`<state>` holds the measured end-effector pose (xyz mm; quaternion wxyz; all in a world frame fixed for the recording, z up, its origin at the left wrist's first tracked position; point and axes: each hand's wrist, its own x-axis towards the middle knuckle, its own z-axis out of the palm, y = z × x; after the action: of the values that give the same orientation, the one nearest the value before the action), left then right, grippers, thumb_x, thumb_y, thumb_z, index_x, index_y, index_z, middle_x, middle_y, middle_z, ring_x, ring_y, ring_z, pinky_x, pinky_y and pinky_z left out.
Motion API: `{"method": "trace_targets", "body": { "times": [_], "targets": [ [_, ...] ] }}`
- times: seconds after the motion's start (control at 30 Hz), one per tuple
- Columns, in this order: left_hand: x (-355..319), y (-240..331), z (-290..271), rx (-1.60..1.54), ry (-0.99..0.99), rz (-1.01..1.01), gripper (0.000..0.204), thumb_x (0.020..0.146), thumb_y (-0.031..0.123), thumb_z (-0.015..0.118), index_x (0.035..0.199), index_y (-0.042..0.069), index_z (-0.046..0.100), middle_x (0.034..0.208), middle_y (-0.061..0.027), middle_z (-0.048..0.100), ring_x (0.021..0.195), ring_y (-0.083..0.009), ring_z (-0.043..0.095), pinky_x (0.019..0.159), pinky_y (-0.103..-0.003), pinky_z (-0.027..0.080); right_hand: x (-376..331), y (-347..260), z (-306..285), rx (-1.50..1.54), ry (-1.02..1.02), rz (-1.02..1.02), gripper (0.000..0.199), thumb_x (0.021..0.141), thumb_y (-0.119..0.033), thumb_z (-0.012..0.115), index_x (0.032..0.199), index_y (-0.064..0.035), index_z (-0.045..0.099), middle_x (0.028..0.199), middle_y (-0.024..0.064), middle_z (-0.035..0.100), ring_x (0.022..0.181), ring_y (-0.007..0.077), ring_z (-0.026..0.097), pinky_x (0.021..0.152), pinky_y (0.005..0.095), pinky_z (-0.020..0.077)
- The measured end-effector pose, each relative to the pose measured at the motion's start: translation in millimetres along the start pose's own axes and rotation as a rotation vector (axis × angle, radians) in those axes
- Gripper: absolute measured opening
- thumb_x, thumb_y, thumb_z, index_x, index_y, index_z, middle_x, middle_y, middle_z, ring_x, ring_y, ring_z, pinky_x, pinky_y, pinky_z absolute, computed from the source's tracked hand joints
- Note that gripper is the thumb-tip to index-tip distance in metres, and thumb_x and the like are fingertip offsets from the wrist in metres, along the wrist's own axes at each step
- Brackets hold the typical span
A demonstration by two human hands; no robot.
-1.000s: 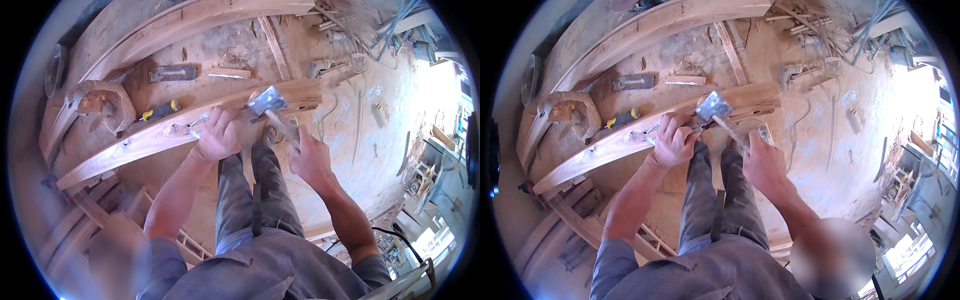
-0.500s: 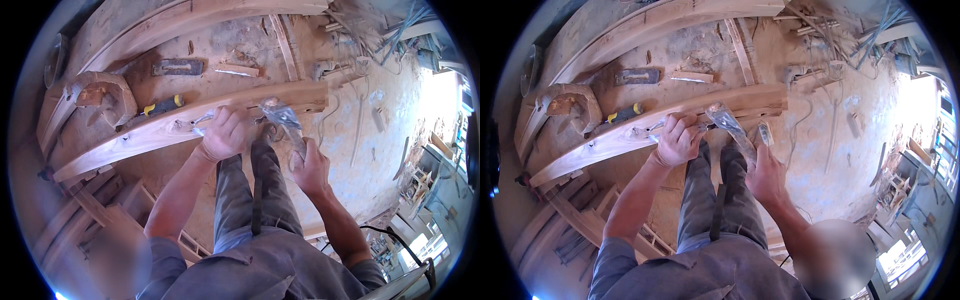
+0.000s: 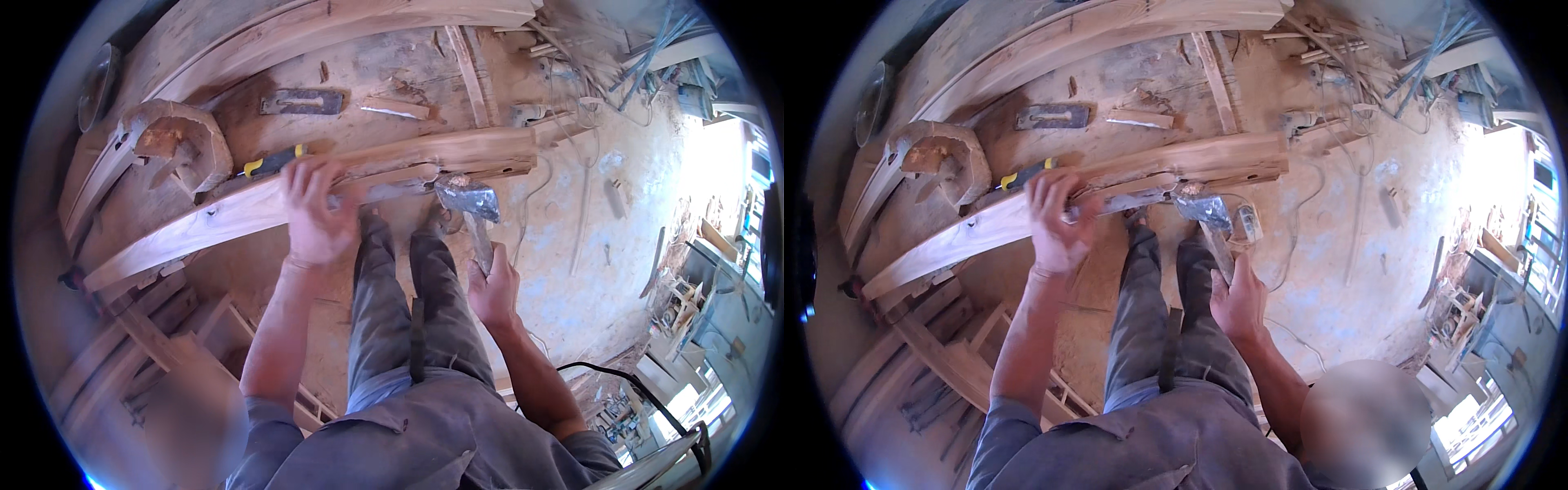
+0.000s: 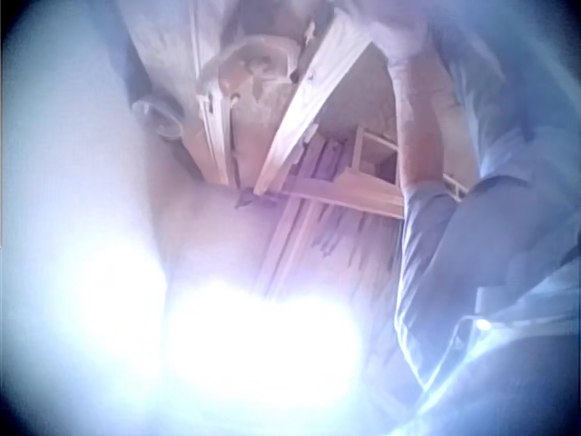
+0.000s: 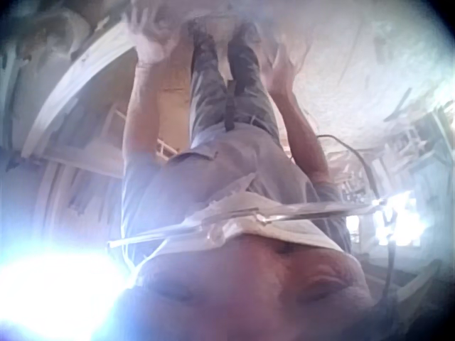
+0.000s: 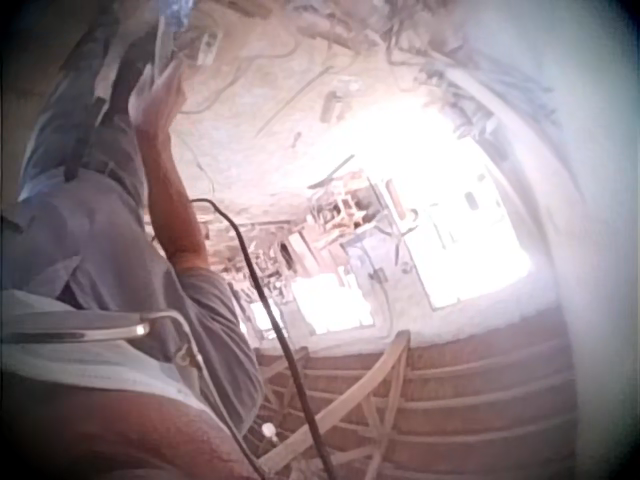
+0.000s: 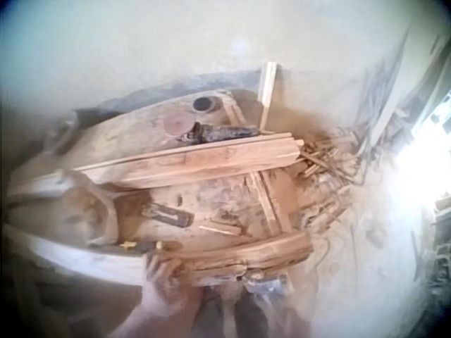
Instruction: The person uses a hammer to tap and fit small wooden pieces into a gap on a larger wooden frame. They repeatedly apply a white substance from a container to the gap and insert filler pieces, tapping them into place.
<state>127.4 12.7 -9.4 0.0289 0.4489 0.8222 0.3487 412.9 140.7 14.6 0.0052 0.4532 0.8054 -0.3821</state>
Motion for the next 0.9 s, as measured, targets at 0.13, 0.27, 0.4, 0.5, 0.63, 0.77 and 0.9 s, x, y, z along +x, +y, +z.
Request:
{"method": "trace_targets", "body": {
  "times": [0.13, 0.27, 0.4, 0.5, 0.63, 0.77, 0.9],
  "targets": [
    [-12, -28, -11, 0.064, 0.044, -0.125, 0.042, 0.073, 0.020, 0.085, 0.107, 0.001, 0.068, 0.120, -0.0135, 0.068, 0.117, -0.0357, 0.055, 0.102, -0.047, 0.044, -2, -15, 17, 0.008, 0.058, -0.064, 0.029, 0.090, -0.008, 0.070, 0.113, -0.0004, 0.053, 0.091, 0.0250, 0.067, 0.082, 0.0493, 0.066, 0.069, 0.0565, 0.0510],
    [-15, -34, -5, 0.037, 0.003, -0.173, 0.038, 0.075, 0.021, 0.083, 0.105, 0.003, 0.068, 0.117, -0.0117, 0.068, 0.115, -0.0345, 0.055, 0.104, -0.047, 0.041, 27, -28, 33, -0.147, 0.079, -0.125, 0.027, 0.091, -0.010, 0.068, 0.113, -0.0004, 0.054, 0.092, 0.0246, 0.068, 0.085, 0.0484, 0.067, 0.071, 0.0558, 0.0519],
    [-11, -31, -4, 0.004, 0.002, -0.251, 0.041, 0.074, 0.022, 0.081, 0.108, 0.005, 0.067, 0.108, -0.0110, 0.066, 0.110, -0.0346, 0.055, 0.103, -0.048, 0.039, 33, -39, 27, -0.199, -0.038, -0.053, 0.029, 0.093, -0.013, 0.066, 0.117, 0.0008, 0.055, 0.098, 0.0278, 0.069, 0.091, 0.0491, 0.068, 0.075, 0.0554, 0.0520],
    [-13, -32, -4, 0.018, -0.011, -0.240, 0.044, 0.074, 0.020, 0.081, 0.112, 0.006, 0.065, 0.105, -0.0115, 0.065, 0.108, -0.0346, 0.055, 0.102, -0.048, 0.038, 21, -50, 26, -0.115, 0.034, -0.081, 0.025, 0.091, -0.009, 0.067, 0.111, 0.0001, 0.053, 0.099, 0.0257, 0.068, 0.090, 0.0477, 0.067, 0.073, 0.0570, 0.0518],
    [-17, -35, -6, -0.007, -0.031, -0.224, 0.048, 0.075, 0.020, 0.080, 0.117, 0.005, 0.062, 0.107, -0.0129, 0.065, 0.110, -0.0358, 0.055, 0.102, -0.048, 0.037, 25, -57, 42, -0.195, 0.032, -0.146, 0.023, 0.090, -0.008, 0.067, 0.105, -0.0004, 0.052, 0.096, 0.0258, 0.067, 0.089, 0.0478, 0.067, 0.072, 0.0573, 0.0518],
    [-14, -37, -13, -0.017, -0.068, -0.186, 0.059, 0.074, 0.022, 0.081, 0.125, 0.003, 0.058, 0.113, -0.0145, 0.063, 0.113, -0.0370, 0.055, 0.103, -0.050, 0.038, 34, -50, 48, -0.215, -0.075, -0.071, 0.028, 0.090, -0.011, 0.070, 0.106, 0.0007, 0.051, 0.095, 0.0276, 0.067, 0.089, 0.0488, 0.067, 0.072, 0.0579, 0.0507],
    [-20, -48, -36, 0.036, -0.200, -0.008, 0.077, 0.070, 0.025, 0.086, 0.136, 0.002, 0.053, 0.126, -0.0173, 0.060, 0.119, -0.0387, 0.054, 0.108, -0.052, 0.038, 27, -46, 52, -0.036, -0.070, -0.087, 0.033, 0.091, -0.015, 0.074, 0.106, 0.0014, 0.050, 0.089, 0.0280, 0.066, 0.086, 0.0493, 0.066, 0.070, 0.0567, 0.0495]
  ]
}}
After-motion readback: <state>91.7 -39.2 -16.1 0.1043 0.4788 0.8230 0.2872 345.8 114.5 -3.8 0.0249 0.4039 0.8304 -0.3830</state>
